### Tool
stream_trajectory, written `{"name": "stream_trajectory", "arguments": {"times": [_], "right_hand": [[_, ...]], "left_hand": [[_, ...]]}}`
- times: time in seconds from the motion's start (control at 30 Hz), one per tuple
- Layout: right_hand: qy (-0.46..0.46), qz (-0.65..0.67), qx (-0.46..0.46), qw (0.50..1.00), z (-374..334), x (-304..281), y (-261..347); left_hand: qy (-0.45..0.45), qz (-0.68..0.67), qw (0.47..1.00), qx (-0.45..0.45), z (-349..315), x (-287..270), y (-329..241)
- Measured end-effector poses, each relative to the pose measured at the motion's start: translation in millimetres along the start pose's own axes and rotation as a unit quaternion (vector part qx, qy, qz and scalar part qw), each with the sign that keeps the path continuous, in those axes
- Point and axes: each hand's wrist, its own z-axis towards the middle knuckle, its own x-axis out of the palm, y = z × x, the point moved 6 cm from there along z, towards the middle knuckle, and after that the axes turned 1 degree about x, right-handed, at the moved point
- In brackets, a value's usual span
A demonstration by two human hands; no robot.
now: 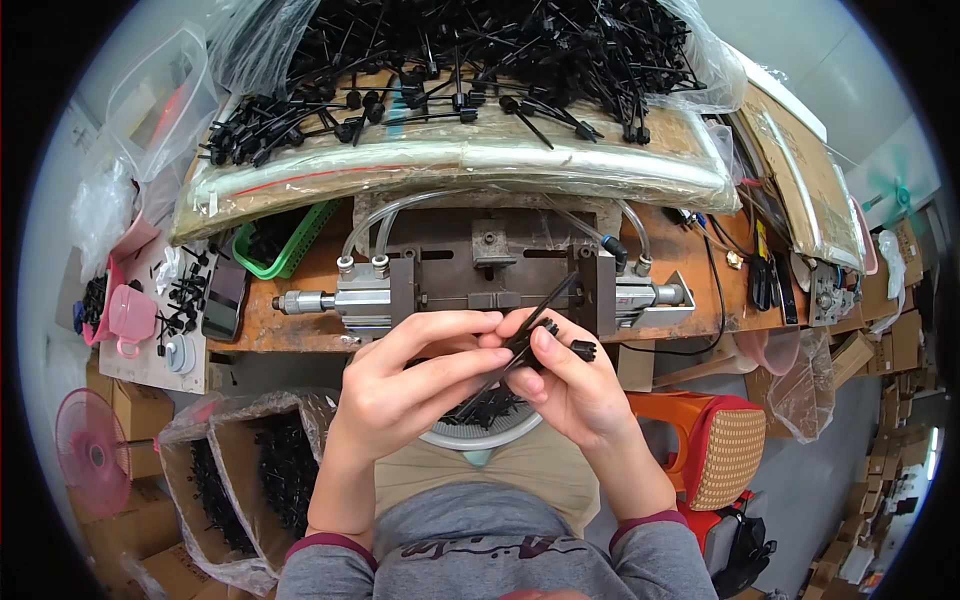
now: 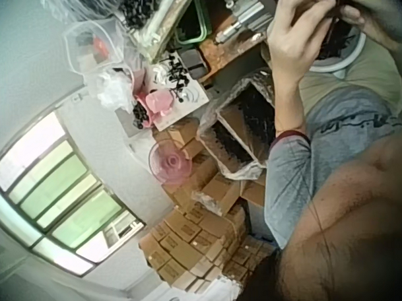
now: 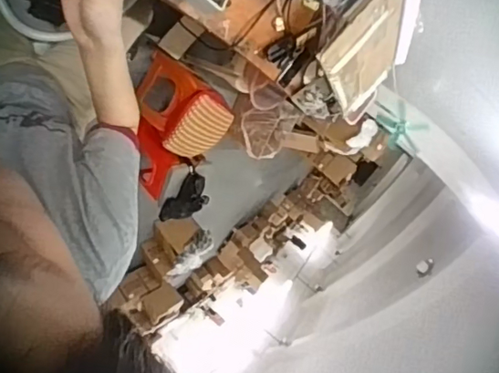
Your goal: Sorting and packaging small black plastic components using a pneumatic assembly or sorting fixture.
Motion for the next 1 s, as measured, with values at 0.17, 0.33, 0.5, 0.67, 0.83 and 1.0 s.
{"name": "stream_trajectory", "arguments": {"times": [0.17, 0.33, 0.5, 0.67, 0.83, 1.0], "right_hand": [[-0.067, 0.013, -0.047, 0.997, -15.4, -16.0, 4.9], [-0.11, -0.049, -0.178, 0.977, -34.1, -11.6, 30.2], [-0.156, -0.17, -0.286, 0.93, -44.2, -12.7, 42.7], [-0.168, -0.284, -0.355, 0.875, -50.0, -9.1, 46.3], [-0.185, -0.426, -0.391, 0.794, -55.5, -4.8, 47.6], [-0.184, -0.468, -0.384, 0.774, -55.0, -7.7, 45.3]], "left_hand": [[-0.055, 0.092, 0.994, -0.031, -3.8, -13.7, -3.0], [0.0, 0.144, 0.986, -0.081, -22.2, 10.9, 1.9], [0.055, 0.244, 0.967, -0.053, -30.5, 41.9, 13.9], [0.076, 0.282, 0.956, -0.034, -30.6, 54.6, 18.9], [0.065, 0.278, 0.957, -0.048, -24.6, 52.1, 21.8], [0.064, 0.275, 0.957, -0.06, -25.6, 52.6, 23.7]]}}
